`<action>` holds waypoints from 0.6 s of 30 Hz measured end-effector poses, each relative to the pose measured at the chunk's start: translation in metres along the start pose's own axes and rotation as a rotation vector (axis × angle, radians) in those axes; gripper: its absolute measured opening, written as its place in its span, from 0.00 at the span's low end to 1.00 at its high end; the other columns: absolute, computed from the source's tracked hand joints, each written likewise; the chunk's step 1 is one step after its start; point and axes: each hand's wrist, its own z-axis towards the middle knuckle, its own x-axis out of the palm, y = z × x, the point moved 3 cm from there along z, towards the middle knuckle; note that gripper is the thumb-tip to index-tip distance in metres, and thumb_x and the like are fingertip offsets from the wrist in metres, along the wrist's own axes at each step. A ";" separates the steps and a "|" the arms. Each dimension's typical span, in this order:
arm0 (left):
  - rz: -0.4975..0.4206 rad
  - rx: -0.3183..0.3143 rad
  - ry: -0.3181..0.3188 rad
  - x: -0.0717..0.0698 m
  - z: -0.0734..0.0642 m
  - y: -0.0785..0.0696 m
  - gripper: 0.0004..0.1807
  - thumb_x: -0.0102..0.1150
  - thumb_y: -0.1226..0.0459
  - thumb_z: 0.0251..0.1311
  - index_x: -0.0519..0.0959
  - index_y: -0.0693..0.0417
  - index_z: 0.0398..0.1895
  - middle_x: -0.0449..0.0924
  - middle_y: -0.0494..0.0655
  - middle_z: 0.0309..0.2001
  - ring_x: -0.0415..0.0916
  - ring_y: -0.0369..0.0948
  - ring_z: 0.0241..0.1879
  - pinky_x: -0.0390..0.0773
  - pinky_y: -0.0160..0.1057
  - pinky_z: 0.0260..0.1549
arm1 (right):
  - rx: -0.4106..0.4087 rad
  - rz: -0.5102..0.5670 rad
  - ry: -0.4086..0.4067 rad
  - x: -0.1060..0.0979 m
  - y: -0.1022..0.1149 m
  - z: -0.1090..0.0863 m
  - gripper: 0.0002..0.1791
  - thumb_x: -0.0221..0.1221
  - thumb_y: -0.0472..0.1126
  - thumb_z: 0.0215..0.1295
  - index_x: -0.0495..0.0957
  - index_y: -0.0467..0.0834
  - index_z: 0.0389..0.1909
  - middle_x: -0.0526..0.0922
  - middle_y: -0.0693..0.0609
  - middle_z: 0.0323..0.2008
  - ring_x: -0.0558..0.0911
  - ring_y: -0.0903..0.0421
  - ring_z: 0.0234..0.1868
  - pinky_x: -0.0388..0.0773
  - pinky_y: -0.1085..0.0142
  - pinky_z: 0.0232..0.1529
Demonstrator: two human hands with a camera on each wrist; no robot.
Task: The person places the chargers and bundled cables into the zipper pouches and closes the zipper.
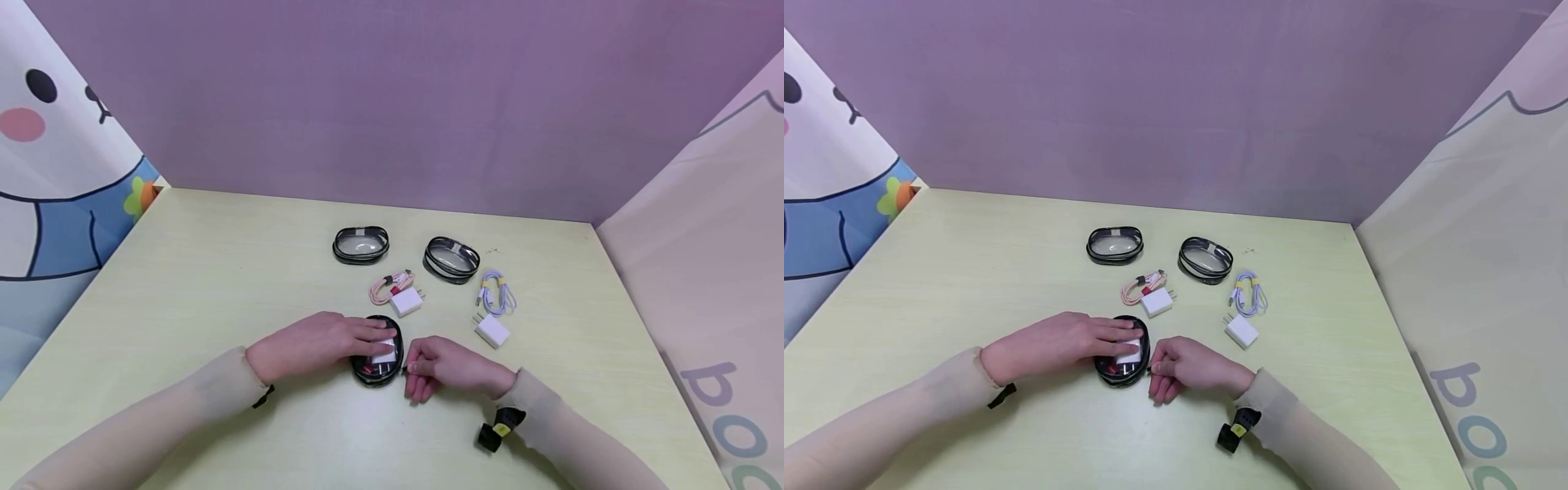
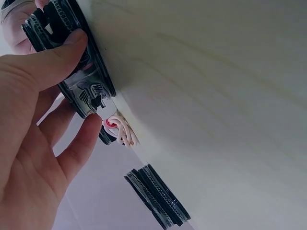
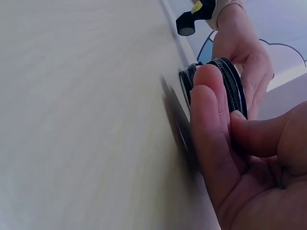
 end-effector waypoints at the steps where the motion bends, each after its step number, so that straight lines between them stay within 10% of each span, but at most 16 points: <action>1: -0.001 -0.002 -0.002 0.000 0.000 0.000 0.31 0.62 0.72 0.64 0.73 0.38 0.69 0.66 0.39 0.72 0.63 0.39 0.70 0.81 0.42 0.46 | 0.000 0.003 0.005 0.001 0.000 0.000 0.06 0.47 0.31 0.76 0.71 0.31 0.40 0.85 0.38 0.32 0.86 0.47 0.30 0.85 0.57 0.35; 18: 0.088 -0.037 -0.009 -0.009 0.001 -0.005 0.28 0.66 0.67 0.62 0.77 0.40 0.65 0.72 0.41 0.68 0.70 0.42 0.65 0.80 0.41 0.40 | -0.028 0.006 -0.033 -0.006 -0.005 -0.007 0.08 0.44 0.30 0.76 0.71 0.31 0.43 0.85 0.38 0.35 0.85 0.47 0.32 0.84 0.57 0.36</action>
